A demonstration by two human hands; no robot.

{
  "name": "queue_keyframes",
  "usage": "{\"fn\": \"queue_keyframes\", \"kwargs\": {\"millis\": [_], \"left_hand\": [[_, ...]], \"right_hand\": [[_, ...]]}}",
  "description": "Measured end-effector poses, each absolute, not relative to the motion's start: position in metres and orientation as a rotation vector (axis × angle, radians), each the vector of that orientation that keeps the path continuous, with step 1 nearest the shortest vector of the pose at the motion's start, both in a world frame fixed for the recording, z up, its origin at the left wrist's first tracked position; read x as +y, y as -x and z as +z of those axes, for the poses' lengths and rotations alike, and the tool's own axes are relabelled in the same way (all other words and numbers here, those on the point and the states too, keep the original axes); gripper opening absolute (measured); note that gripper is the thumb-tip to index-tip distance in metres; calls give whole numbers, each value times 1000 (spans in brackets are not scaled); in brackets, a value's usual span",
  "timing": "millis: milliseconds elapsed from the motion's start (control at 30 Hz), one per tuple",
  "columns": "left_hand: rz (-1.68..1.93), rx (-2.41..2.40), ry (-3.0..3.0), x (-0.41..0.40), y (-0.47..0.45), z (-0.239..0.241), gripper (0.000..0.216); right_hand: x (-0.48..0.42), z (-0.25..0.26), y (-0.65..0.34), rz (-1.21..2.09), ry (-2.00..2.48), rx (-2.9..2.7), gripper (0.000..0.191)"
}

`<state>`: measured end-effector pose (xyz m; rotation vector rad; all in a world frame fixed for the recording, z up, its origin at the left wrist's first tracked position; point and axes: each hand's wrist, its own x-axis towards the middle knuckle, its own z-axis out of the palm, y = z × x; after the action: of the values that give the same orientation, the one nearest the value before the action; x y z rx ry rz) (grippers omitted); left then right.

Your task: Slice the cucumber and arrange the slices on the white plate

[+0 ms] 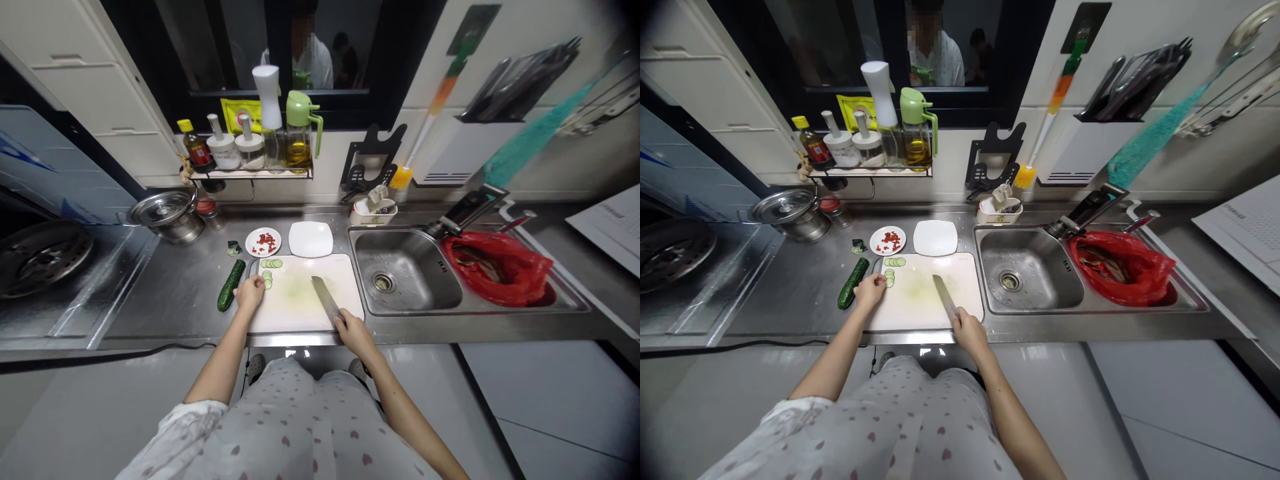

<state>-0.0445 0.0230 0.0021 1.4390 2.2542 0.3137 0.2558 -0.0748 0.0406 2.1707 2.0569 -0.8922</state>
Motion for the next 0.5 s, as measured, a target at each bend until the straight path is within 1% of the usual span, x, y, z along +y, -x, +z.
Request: {"fn": "queue_keyframes", "kwargs": {"millis": [233,500], "left_hand": [[230,2291,-1507,24,41,2,27],[254,2273,-1501,26,43,3,25]], "right_hand": [[-73,38,-256,-899,-2178,2056,28],[-73,34,-257,-890,-2186,2071,29]]}}
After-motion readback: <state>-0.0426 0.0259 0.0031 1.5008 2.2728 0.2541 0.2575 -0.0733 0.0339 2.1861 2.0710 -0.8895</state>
